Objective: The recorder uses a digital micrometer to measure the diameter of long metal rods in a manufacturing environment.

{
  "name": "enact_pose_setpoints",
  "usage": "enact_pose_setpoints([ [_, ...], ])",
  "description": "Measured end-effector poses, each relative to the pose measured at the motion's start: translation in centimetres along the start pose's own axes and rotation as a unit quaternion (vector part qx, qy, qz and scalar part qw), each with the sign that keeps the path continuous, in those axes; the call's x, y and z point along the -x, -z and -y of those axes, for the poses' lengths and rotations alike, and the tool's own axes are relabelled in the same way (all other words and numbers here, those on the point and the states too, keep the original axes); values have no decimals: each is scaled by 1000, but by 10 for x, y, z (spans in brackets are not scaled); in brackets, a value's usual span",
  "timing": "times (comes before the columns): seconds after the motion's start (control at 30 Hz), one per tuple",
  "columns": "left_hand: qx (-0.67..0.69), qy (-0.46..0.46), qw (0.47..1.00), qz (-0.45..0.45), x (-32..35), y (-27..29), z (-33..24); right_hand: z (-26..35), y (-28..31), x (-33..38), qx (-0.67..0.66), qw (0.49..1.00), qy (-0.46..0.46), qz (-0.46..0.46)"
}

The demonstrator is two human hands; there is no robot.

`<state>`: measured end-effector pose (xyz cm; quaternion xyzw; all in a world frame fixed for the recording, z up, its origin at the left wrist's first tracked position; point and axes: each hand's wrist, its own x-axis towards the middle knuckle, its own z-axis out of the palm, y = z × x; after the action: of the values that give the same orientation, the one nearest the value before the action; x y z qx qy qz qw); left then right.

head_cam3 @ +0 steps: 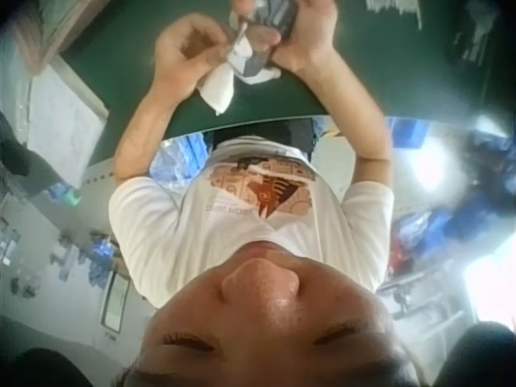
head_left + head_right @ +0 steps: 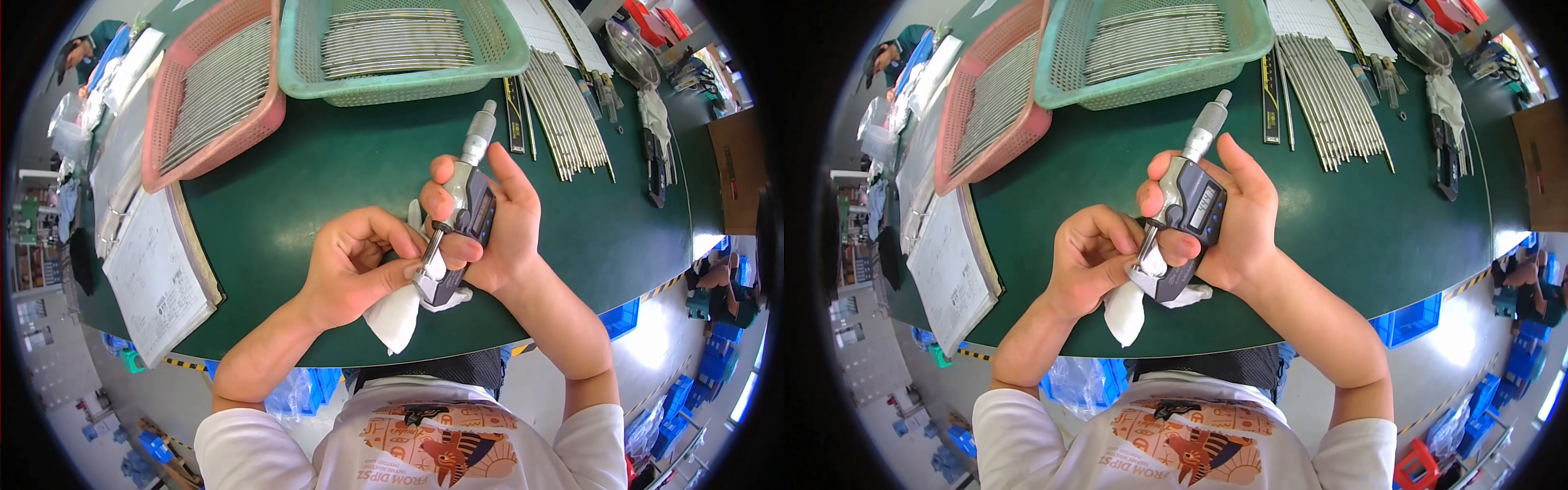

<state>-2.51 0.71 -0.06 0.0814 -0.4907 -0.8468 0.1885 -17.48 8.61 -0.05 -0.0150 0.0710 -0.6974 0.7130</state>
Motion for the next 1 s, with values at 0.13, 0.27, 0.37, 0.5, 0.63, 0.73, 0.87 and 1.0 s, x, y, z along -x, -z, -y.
enact_pose_setpoints([
  [0.13, -30, -14, 999, -7, 0, -2, -1, 0, 4, -1, -20, 1000, -21, 11],
  [0.27, -42, -13, 999, -16, 0, -3, 0, 1, 5, -2, -25, 999, -27, 13],
  [0.37, -33, -13, 999, -21, 1, -1, 1, 1, 5, -2, -30, 999, -28, 8],
  [0.5, 1, -11, 999, -30, 0, -2, -1, 3, 2, -1, -44, 999, -24, -8],
  [0.63, -11, -26, 999, -34, 1, -3, -2, 4, 3, -1, -46, 999, -24, 3],
  [0.73, -28, -61, 997, -29, 1, -3, -2, 4, 3, -1, -37, 999, -24, 6],
  [0.87, -30, -82, 995, -44, 1, -3, -2, 4, 3, -1, -30, 999, -20, 7],
  [1.0, -15, -82, 995, -62, 0, -4, -1, 4, 3, -2, -24, 1000, -18, 1],
])
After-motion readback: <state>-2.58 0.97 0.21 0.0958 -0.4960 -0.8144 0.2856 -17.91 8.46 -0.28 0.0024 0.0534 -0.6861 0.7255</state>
